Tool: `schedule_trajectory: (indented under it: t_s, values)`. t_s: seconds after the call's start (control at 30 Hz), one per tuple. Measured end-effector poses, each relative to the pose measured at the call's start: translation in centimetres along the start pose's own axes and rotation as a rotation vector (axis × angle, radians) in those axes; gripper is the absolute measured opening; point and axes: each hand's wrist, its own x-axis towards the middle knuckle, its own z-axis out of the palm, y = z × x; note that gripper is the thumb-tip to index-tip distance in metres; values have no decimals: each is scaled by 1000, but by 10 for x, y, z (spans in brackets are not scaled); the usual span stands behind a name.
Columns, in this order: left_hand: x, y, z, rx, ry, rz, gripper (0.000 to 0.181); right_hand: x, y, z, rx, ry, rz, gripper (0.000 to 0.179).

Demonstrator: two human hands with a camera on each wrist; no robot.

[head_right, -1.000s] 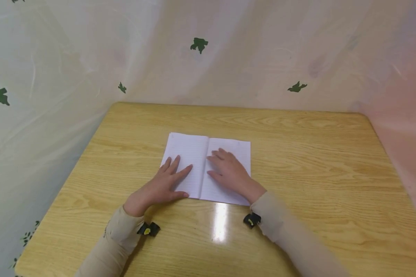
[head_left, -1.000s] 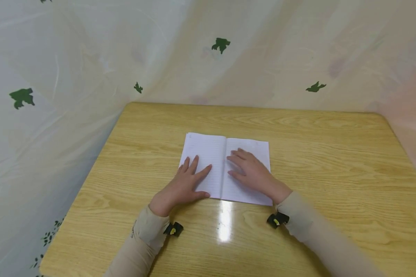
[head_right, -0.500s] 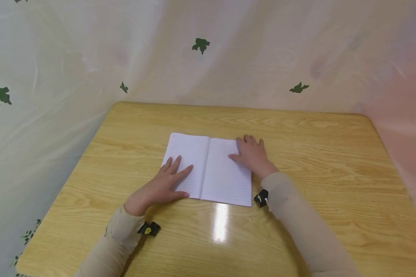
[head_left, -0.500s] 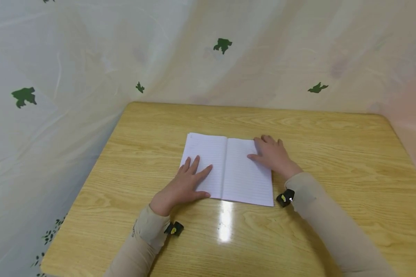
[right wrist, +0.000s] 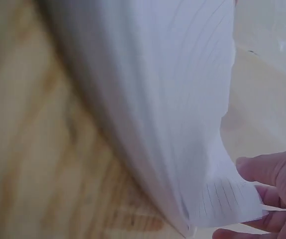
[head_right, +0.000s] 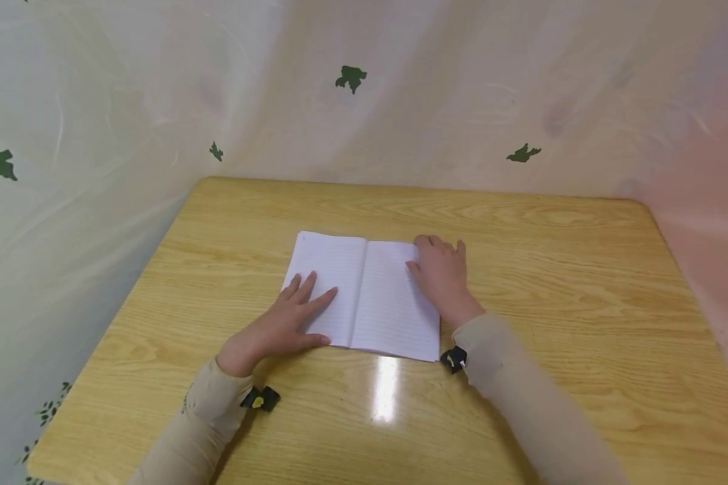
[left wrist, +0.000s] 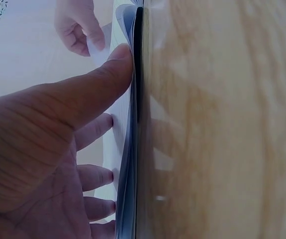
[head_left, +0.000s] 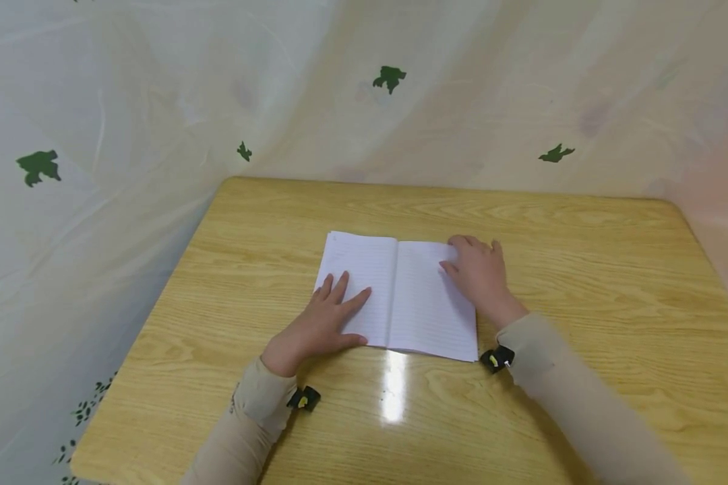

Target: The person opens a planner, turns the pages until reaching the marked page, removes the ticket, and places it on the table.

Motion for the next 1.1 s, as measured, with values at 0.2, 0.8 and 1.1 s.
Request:
schedule_trajectory:
  t_s: [0.2, 0.8, 1.1]
  values:
    - [0, 2, -1, 2, 9, 15, 84, -8, -4, -3, 131, 58, 94, 32]
    - [0, 5, -2, 3, -16, 0, 85, -17, -2, -4, 30, 153, 33, 31]
    - [-1, 4, -3, -5, -16, 11, 84, -22, -6, -1, -41, 205, -40, 21]
